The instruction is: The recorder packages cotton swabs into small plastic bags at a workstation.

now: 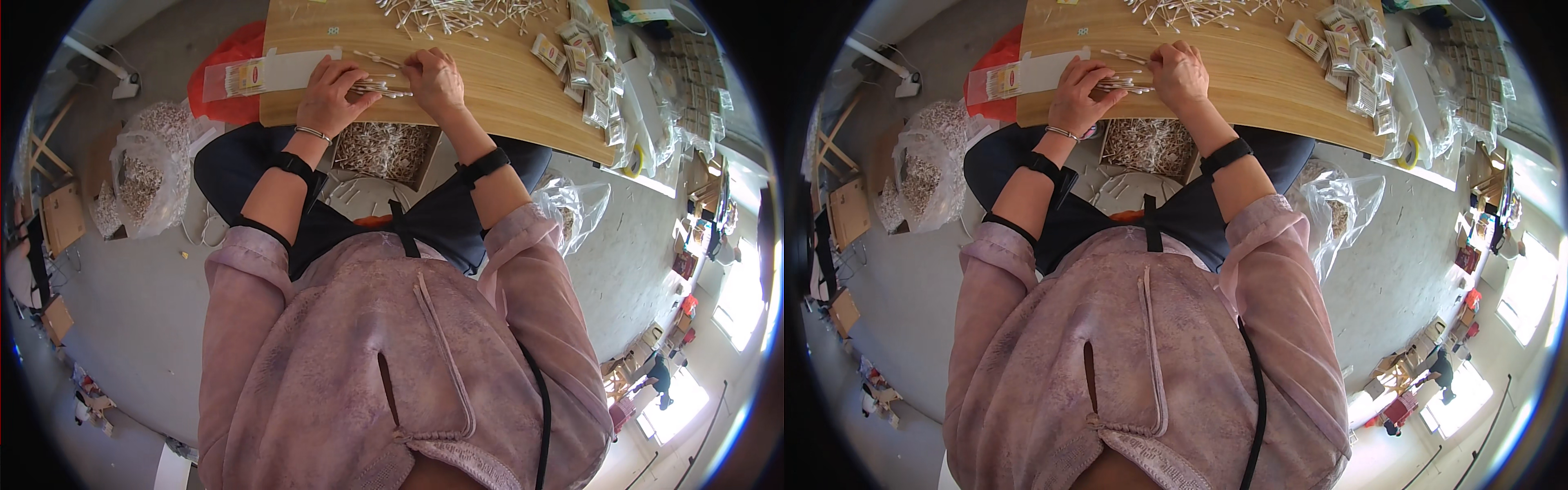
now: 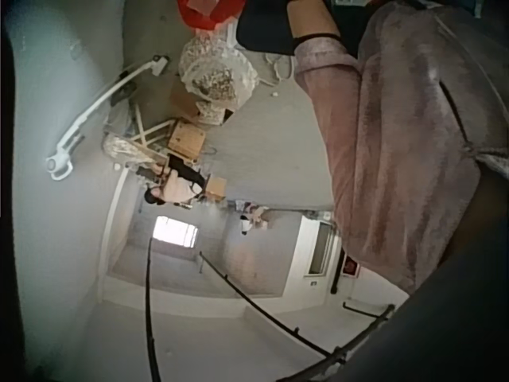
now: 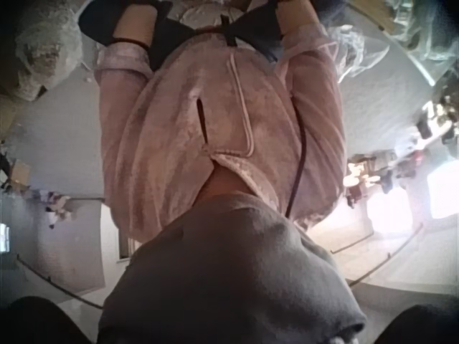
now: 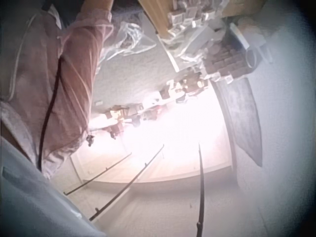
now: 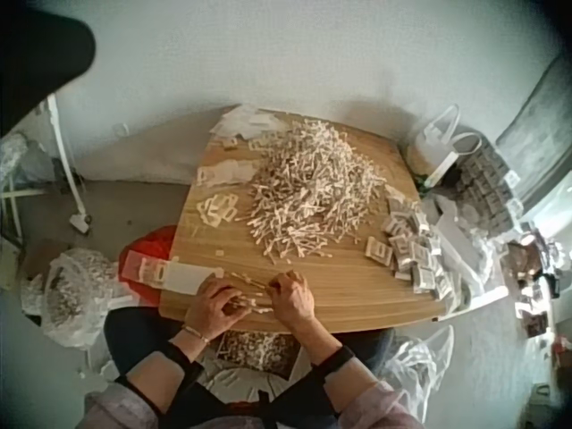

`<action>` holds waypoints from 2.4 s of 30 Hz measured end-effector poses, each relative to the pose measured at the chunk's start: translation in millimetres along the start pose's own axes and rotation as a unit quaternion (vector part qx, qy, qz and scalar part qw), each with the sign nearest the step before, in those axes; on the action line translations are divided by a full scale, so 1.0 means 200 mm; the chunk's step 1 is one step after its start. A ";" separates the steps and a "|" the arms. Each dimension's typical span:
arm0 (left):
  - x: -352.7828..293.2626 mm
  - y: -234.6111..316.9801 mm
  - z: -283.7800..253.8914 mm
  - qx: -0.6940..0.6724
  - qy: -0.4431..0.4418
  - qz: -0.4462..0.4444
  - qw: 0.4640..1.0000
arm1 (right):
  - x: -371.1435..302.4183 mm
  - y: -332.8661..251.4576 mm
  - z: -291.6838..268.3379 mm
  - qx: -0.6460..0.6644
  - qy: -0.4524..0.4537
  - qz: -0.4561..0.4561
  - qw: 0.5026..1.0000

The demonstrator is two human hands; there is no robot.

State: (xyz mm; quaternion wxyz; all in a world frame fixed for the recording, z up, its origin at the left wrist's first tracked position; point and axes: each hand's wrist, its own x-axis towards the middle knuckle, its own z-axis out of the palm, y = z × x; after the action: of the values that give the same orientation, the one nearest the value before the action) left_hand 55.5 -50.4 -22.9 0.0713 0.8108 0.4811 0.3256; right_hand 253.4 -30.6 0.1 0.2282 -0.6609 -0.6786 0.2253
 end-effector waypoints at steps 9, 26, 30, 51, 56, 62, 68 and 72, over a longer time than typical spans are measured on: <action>-0.01 -0.02 0.03 -0.011 0.018 0.008 1.000 | 0.04 0.01 -0.01 0.065 -0.011 -0.015 0.998; 0.05 0.01 -0.02 -0.071 0.073 -0.056 0.993 | -0.01 -0.02 -0.10 0.420 -0.050 0.131 0.897; 0.17 0.15 -0.05 -0.122 0.072 -0.094 0.986 | -0.02 -0.09 -0.12 0.470 -0.054 0.121 0.873; 0.29 0.27 -0.14 -0.541 -0.163 -0.188 0.803 | 0.00 -0.16 -0.33 0.546 -0.141 0.062 0.823; 0.26 0.30 -0.14 -0.637 -0.159 -0.265 0.706 | -0.03 -0.18 -0.34 0.608 -0.153 0.063 0.777; 0.22 0.30 -0.21 -0.616 -0.203 -0.295 0.701 | -0.04 -0.16 -0.37 0.640 -0.150 0.056 0.751; 0.08 0.30 -0.17 -0.397 -0.344 -0.226 0.821 | -0.05 -0.14 -0.36 0.687 -0.132 0.039 0.714; 0.05 0.29 -0.16 -0.433 -0.398 -0.235 0.774 | -0.05 -0.10 -0.35 0.697 -0.114 0.046 0.706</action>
State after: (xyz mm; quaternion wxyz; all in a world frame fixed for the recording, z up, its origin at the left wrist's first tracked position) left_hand 82.0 -78.5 31.9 0.6739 0.6134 0.3935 0.1213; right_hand 280.1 -41.2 68.8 0.5344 -0.3129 -0.3176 0.7181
